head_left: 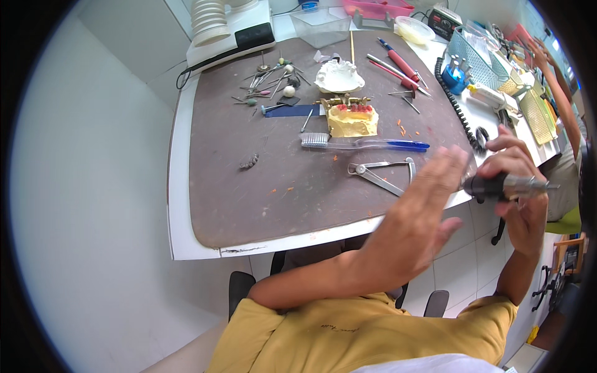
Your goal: The person uses a rotary handpiece to grind and smooth a small metal dental appliance. They then switch to a caliper to measure the appliance and later use a rotary tool with a cutting disc to trim the edges of the metal piece.
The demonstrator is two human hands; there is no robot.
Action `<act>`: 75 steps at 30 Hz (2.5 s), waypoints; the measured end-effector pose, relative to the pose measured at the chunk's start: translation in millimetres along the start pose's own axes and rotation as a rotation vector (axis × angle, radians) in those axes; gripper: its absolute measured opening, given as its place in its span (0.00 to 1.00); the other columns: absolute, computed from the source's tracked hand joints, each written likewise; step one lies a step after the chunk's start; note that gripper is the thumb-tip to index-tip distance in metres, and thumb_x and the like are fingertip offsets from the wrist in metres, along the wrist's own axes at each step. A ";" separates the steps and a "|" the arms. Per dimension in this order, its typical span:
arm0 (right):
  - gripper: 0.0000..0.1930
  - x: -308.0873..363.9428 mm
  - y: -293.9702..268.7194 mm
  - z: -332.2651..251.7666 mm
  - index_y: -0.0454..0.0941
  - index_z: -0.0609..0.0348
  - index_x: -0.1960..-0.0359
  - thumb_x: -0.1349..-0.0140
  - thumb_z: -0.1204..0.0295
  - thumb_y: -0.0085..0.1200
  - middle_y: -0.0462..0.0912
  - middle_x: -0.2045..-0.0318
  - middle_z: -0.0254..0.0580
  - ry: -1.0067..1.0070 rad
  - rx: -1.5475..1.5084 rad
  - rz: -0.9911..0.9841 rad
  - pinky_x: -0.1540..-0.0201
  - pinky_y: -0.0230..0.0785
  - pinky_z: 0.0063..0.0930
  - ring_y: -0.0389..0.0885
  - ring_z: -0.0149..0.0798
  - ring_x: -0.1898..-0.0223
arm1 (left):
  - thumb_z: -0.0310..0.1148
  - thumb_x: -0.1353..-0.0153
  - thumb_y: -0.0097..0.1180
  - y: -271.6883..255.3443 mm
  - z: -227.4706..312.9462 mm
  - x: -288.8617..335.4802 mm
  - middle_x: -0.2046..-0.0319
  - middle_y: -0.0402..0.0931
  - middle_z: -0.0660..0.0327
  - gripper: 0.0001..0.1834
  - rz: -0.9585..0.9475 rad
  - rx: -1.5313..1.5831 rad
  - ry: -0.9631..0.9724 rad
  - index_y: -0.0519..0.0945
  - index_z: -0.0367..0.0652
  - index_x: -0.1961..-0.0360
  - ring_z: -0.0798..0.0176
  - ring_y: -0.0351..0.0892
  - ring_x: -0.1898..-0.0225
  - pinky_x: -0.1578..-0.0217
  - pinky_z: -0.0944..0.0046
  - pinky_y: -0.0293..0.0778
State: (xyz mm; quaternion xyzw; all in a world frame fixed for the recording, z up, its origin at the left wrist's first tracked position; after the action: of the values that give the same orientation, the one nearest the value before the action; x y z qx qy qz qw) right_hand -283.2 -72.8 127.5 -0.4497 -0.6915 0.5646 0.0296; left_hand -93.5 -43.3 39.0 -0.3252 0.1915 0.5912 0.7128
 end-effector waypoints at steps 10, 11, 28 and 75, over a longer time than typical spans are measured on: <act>0.28 6.5 7.5 22.5 0.80 0.63 0.67 0.63 0.54 0.77 0.79 0.71 0.38 0.230 -0.600 -0.142 0.45 0.62 0.43 0.75 0.37 0.61 | 0.25 0.37 0.56 12.4 -16.5 1.7 0.53 0.78 0.46 0.26 -0.355 0.706 -0.368 0.66 0.31 0.38 0.56 0.80 0.50 0.48 0.60 0.74; 0.30 8.4 9.0 22.4 0.80 0.63 0.68 0.66 0.55 0.79 0.79 0.71 0.38 0.294 -0.612 -0.130 0.48 0.63 0.40 0.75 0.35 0.63 | 0.26 0.37 0.57 14.3 -15.7 4.4 0.54 0.79 0.47 0.25 -0.299 0.721 -0.413 0.68 0.31 0.40 0.58 0.80 0.51 0.48 0.61 0.74; 0.18 -53.4 54.0 37.5 0.81 0.69 0.72 0.35 0.64 0.51 0.79 0.80 0.38 0.637 -0.617 0.031 0.70 0.68 0.21 0.78 0.28 0.75 | 0.28 0.39 0.61 27.1 -6.9 30.4 0.57 0.74 0.55 0.29 -0.141 0.887 -0.806 0.63 0.32 0.39 0.65 0.76 0.55 0.58 0.64 0.79; 0.10 -43.9 67.9 63.4 0.85 0.57 0.61 0.45 0.80 0.59 0.85 0.69 0.40 0.170 0.133 0.224 0.64 0.75 0.25 0.83 0.32 0.70 | 0.25 0.39 0.60 -16.5 -1.5 72.4 0.53 0.75 0.51 0.27 -0.235 0.689 -0.816 0.63 0.33 0.41 0.63 0.78 0.50 0.50 0.63 0.79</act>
State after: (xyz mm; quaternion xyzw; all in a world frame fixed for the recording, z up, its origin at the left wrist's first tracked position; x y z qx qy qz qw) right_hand -252.0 -152.2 70.3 -0.5673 -0.5931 0.5687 0.0545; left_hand -60.8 6.2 -5.7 0.1635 0.0444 0.4888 0.8558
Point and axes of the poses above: each hand's wrist, its own x-axis away from the middle knuckle, its own y-axis out of the palm, z = x × y, the point moved 1 cm from there along -x, towards the middle knuckle
